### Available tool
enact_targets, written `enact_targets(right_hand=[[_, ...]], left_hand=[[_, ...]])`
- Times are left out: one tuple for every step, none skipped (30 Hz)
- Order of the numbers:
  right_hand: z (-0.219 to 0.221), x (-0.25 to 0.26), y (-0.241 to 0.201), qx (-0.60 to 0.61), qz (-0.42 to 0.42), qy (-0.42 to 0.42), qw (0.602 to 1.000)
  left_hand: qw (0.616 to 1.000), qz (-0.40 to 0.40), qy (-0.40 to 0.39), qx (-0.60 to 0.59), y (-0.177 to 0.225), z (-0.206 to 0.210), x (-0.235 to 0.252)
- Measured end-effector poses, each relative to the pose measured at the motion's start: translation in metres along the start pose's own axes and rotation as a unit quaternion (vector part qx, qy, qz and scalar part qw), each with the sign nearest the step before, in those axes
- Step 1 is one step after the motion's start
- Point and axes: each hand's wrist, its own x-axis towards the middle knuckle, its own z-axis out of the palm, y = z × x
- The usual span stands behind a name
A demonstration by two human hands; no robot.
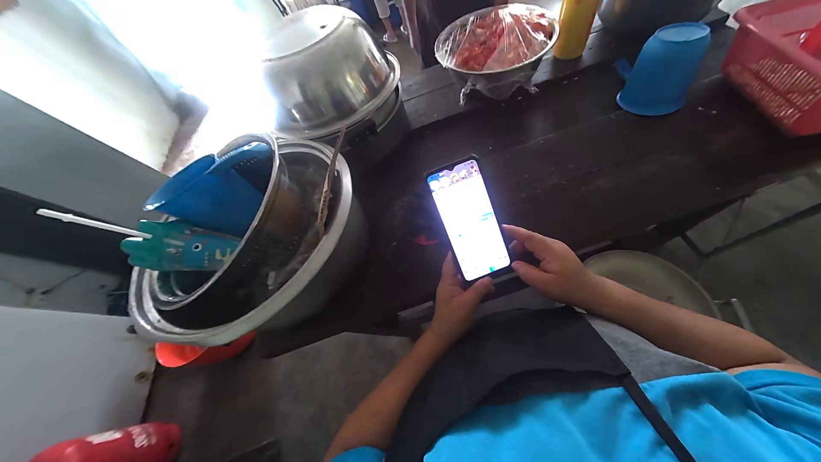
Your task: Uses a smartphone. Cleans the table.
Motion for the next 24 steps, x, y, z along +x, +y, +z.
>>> enact_targets(right_hand=[[0.000, 0.000, 0.000, -0.003, -0.002, 0.001, 1.000], [0.001, 0.000, 0.001, -0.004, -0.006, 0.003, 1.000], [0.001, 0.000, 0.002, -0.003, -0.009, 0.005, 1.000], [0.002, 0.000, 0.002, 0.002, -0.008, 0.007, 1.000], [0.002, 0.000, 0.001, 0.008, -0.003, 0.008, 1.000], [0.003, 0.000, 0.000, 0.017, 0.010, 0.006, 1.000], [0.002, 0.000, -0.003, 0.032, 0.035, 0.002, 0.999], [0.002, 0.001, -0.006, 0.048, 0.067, -0.005, 0.997], [0.002, 0.002, -0.007, 0.062, 0.096, -0.008, 0.993], [0.002, 0.002, -0.008, 0.075, 0.116, -0.010, 0.990], [0.003, 0.002, -0.007, 0.085, 0.134, -0.013, 0.987], [0.004, 0.002, -0.008, 0.097, 0.148, -0.015, 0.984], [0.004, 0.003, -0.009, 0.107, 0.158, -0.018, 0.981], [0.005, 0.003, -0.009, 0.111, 0.162, -0.019, 0.980], [0.006, 0.004, -0.009, 0.114, 0.160, -0.019, 0.980], [0.007, 0.004, -0.009, 0.116, 0.157, -0.019, 0.981], [0.007, 0.004, -0.008, 0.118, 0.155, -0.020, 0.981], [0.007, 0.005, -0.007, 0.117, 0.151, -0.020, 0.981], [0.007, 0.005, -0.007, 0.117, 0.150, -0.023, 0.981], [0.007, 0.005, -0.007, 0.118, 0.153, -0.027, 0.981], [0.006, 0.005, -0.007, 0.121, 0.156, -0.031, 0.980], [0.006, 0.006, -0.008, 0.122, 0.159, -0.034, 0.979], [0.005, 0.006, -0.009, 0.124, 0.162, -0.037, 0.978], [0.005, 0.007, -0.009, 0.125, 0.165, -0.039, 0.978]], left_hand=[[1.000, 0.000, 0.000, -0.004, -0.001, 0.000, 0.000], [1.000, 0.000, -0.001, -0.006, -0.001, 0.000, 0.000], [1.000, 0.002, -0.001, -0.009, -0.001, 0.000, 0.000], [1.000, 0.003, -0.003, -0.010, -0.002, -0.001, 0.000], [1.000, 0.002, -0.005, -0.010, -0.002, 0.000, 0.000], [1.000, 0.000, -0.005, -0.012, -0.001, 0.000, 0.000], [1.000, -0.003, -0.004, -0.014, -0.001, 0.000, 0.001], [1.000, -0.007, -0.004, -0.016, -0.001, 0.001, 0.001], [1.000, -0.011, -0.005, -0.019, -0.001, 0.001, 0.001], [1.000, -0.013, -0.007, -0.019, -0.001, 0.002, 0.001], [1.000, -0.014, -0.008, -0.013, -0.001, 0.002, 0.001], [1.000, -0.013, -0.009, -0.003, -0.001, 0.002, 0.001], [1.000, -0.013, -0.007, 0.008, -0.001, 0.002, 0.001], [1.000, -0.011, -0.005, 0.021, -0.001, 0.002, 0.001], [0.999, -0.011, 0.000, 0.032, 0.000, 0.003, 0.001], [0.999, -0.014, 0.007, 0.041, 0.001, 0.004, 0.001], [0.999, -0.019, 0.012, 0.049, 0.003, 0.005, 0.001], [0.998, -0.020, 0.013, 0.053, 0.004, 0.005, 0.002], [0.998, -0.016, 0.011, 0.057, 0.004, 0.005, 0.002], [0.998, -0.010, 0.006, 0.059, 0.004, 0.005, 0.002], [0.998, -0.002, 0.001, 0.056, 0.003, 0.004, 0.002], [0.999, 0.006, -0.003, 0.053, 0.001, 0.003, 0.002], [0.999, 0.011, -0.006, 0.050, 0.001, 0.002, 0.003], [0.999, 0.014, -0.007, 0.046, 0.001, 0.003, 0.003]])
